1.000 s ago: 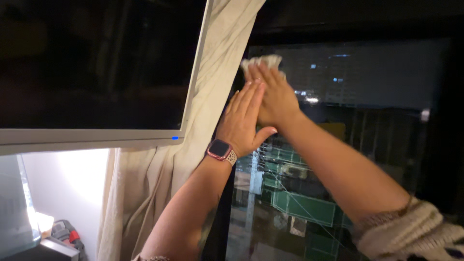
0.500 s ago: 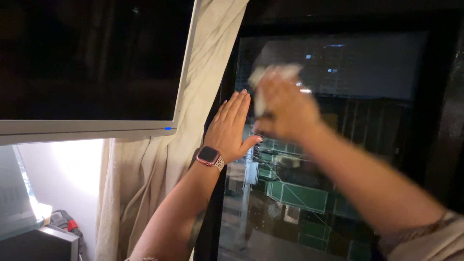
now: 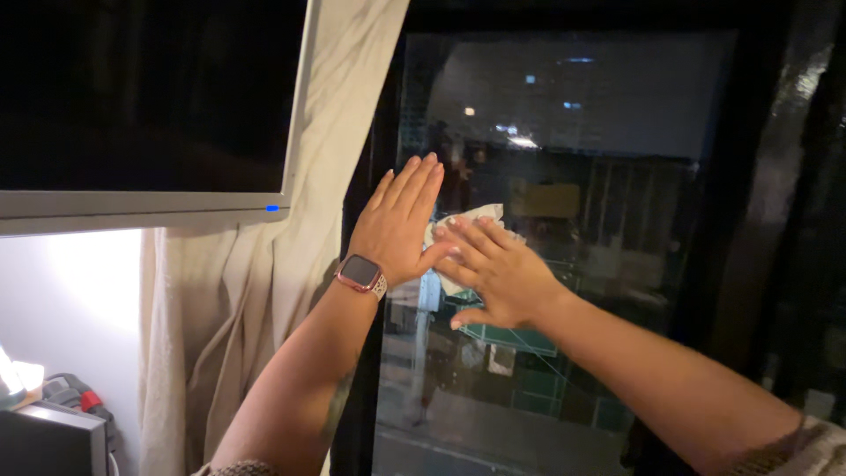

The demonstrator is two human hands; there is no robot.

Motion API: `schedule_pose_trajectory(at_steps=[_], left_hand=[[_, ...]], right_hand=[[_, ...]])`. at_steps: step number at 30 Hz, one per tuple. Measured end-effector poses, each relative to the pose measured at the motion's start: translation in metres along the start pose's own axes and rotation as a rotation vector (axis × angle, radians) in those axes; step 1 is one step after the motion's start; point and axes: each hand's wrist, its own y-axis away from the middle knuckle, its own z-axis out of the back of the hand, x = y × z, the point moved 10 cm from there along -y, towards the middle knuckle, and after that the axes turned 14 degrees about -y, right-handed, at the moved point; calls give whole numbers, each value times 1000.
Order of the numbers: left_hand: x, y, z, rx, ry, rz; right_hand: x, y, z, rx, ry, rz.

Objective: The person sprays a window with a cleaning solution, then wipes the glass with a cloth and later with a paper towel. They repeatedly wipe different sections of the window, refold the cloth, and switch to a paper towel to continue cleaning the same pane.

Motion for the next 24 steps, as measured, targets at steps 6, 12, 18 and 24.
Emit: schedule_pose_trajectory(at_steps=[6,12,18,24], left_hand=[[-2,12,0,41,3,-9],[3,10,-4,228,-40,32],[-5,12,-1,17,11,-37],[-12,13,4,15,-11,-44]], right_hand=[[-70,-23,83,-250,-473,-51],[-186,-2,82,106,76,-508],[-75,10,67,-67,387,-308],[8,80,34,92,136,-307]])
